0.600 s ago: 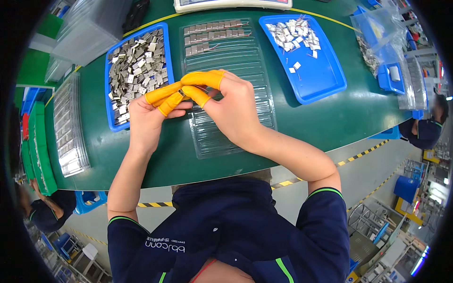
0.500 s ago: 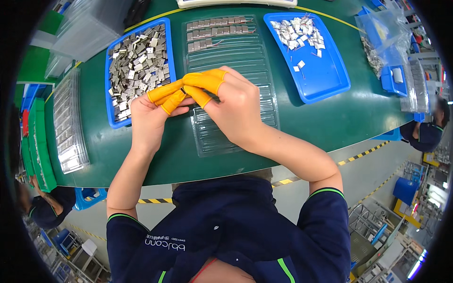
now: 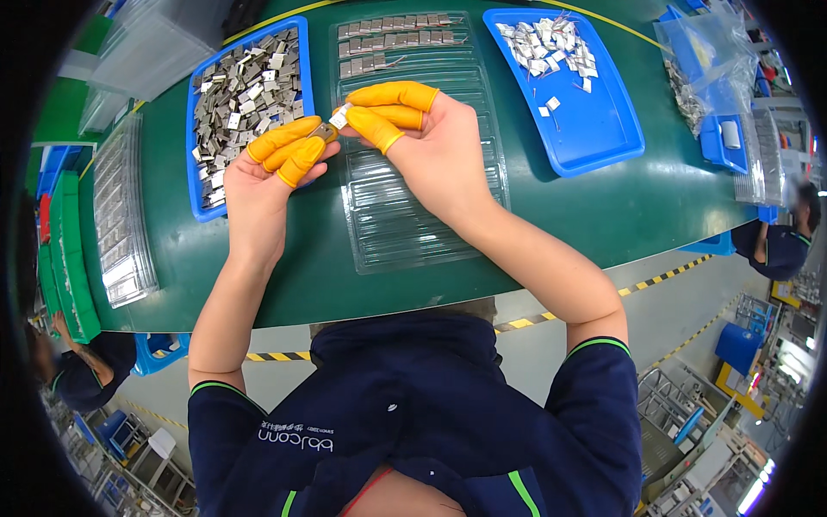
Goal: The person assembles small electronic components by hand at a factory workstation. They pick up a metal piece from a blue tray and a white piece from another tray, then press them together and place the assembled unit into a clear plastic tray. The process is repeated continuously throughout the video.
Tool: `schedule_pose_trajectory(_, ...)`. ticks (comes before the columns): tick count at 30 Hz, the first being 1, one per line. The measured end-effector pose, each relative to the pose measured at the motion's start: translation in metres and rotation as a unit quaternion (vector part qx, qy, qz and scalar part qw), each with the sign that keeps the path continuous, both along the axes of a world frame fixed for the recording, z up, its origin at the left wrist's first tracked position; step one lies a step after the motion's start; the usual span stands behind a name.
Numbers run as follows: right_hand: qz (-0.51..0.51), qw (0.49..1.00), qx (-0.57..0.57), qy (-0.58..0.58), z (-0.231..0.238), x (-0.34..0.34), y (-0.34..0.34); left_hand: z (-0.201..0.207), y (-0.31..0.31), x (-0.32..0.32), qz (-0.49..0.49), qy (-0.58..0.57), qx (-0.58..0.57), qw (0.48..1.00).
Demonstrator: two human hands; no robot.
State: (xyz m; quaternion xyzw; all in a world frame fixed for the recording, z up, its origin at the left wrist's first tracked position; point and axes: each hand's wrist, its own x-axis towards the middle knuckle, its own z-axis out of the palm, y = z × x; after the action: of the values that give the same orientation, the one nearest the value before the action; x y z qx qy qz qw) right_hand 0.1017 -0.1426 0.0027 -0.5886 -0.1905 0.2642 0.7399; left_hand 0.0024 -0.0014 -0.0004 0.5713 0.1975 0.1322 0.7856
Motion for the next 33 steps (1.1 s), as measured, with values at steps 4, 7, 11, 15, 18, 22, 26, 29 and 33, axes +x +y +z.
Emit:
schedule_pose_trajectory(4,0.016,0.999,-0.003,0.043,0.002,-0.002,-0.001,-0.001,0.0,0.0,0.0,-0.006,0.002,1.0)
schedule_pose_trajectory(7,0.017,0.999,-0.007,0.026,0.001,-0.002,-0.003,-0.001,-0.001,0.0,0.001,-0.008,0.01,1.0)
schedule_pose_trajectory(11,0.01,1.0,-0.001,-0.006,-0.001,-0.005,-0.003,-0.004,-0.001,-0.001,0.005,-0.026,0.021,0.999)
schedule_pose_trajectory(15,-0.005,0.998,0.05,0.024,-0.005,-0.009,-0.002,-0.006,-0.002,-0.001,0.012,-0.025,0.035,0.999)
schedule_pose_trajectory(18,-0.004,0.996,0.055,0.068,-0.006,-0.009,-0.001,-0.002,-0.002,-0.002,0.004,-0.008,0.023,1.0)
schedule_pose_trajectory(22,0.012,0.99,0.071,0.123,-0.011,-0.011,-0.001,-0.004,-0.005,0.001,0.018,-0.034,0.025,0.999)
schedule_pose_trajectory(26,0.03,0.995,0.057,0.082,-0.012,-0.007,-0.001,-0.002,-0.004,0.001,0.022,-0.038,0.012,0.999)
schedule_pose_trajectory(29,0.078,0.993,0.018,0.082,-0.005,0.006,-0.005,-0.002,0.002,0.0,-0.019,-0.035,0.009,0.999)
schedule_pose_trajectory(33,0.265,0.958,-0.054,0.096,0.01,0.03,-0.017,0.001,0.016,-0.002,-0.155,-0.056,0.044,0.985)
